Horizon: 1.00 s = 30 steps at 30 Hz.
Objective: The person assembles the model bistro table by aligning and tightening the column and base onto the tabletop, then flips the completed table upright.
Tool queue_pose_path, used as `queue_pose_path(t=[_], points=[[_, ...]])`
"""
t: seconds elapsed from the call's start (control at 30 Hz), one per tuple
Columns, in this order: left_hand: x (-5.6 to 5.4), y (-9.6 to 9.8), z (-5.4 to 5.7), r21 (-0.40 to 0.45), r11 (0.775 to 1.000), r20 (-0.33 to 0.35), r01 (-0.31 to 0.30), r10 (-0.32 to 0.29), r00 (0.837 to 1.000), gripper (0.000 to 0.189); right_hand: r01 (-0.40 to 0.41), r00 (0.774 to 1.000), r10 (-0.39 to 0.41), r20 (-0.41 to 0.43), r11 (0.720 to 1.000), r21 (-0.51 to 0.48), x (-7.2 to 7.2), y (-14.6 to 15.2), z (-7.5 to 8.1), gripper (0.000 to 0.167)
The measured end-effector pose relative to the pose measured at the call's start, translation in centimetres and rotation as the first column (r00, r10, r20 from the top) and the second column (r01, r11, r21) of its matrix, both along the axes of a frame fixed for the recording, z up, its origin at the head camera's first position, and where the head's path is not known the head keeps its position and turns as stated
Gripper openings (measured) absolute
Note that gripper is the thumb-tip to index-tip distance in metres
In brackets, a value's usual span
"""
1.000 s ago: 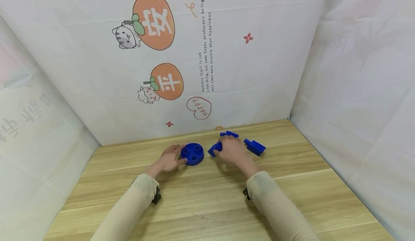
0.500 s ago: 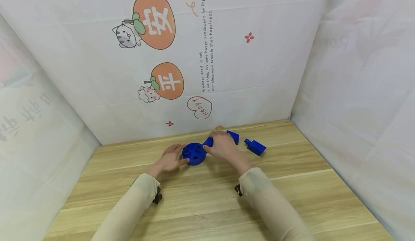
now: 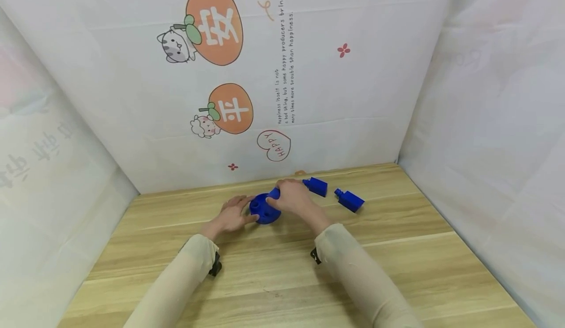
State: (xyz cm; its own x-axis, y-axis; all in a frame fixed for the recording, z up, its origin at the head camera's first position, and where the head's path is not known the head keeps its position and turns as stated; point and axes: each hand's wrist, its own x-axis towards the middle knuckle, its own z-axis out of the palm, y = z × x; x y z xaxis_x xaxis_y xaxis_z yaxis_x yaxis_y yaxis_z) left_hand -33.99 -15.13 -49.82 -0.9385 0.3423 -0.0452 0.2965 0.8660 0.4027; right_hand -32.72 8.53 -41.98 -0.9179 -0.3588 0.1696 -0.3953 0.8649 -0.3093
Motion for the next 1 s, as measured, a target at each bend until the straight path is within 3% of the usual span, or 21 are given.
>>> queue_pose_path(t=[0.27, 0.57, 0.87, 1.0], points=[[-0.4, -0.2, -0.6, 0.003, 1.0, -0.015, 0.002, -0.002, 1.0, 0.077, 0.026, 0.999, -0.028, 0.029, 0.998, 0.057, -0.5, -1.2, -0.4, 0.054], [-1.0, -0.3, -0.4, -0.021, 1.0, -0.023, -0.006, 0.005, 1.0, 0.076, 0.049, 0.998, -0.054, 0.034, 0.991, 0.121, -1.2, -2.0, -1.0, 0.057], [-1.0, -0.3, -0.2, -0.027, 1.0, -0.02, -0.012, 0.011, 1.0, 0.075, -0.047, 0.999, 0.044, 0.029, 0.991, 0.122, -1.4, -1.4, -1.2, 0.057], [-0.8, -0.3, -0.2, -0.012, 1.0, -0.013, -0.011, 0.011, 1.0, 0.075, -0.044, 0.999, 0.04, 0.026, 0.988, 0.15, -1.3, -1.5, -1.1, 0.051]])
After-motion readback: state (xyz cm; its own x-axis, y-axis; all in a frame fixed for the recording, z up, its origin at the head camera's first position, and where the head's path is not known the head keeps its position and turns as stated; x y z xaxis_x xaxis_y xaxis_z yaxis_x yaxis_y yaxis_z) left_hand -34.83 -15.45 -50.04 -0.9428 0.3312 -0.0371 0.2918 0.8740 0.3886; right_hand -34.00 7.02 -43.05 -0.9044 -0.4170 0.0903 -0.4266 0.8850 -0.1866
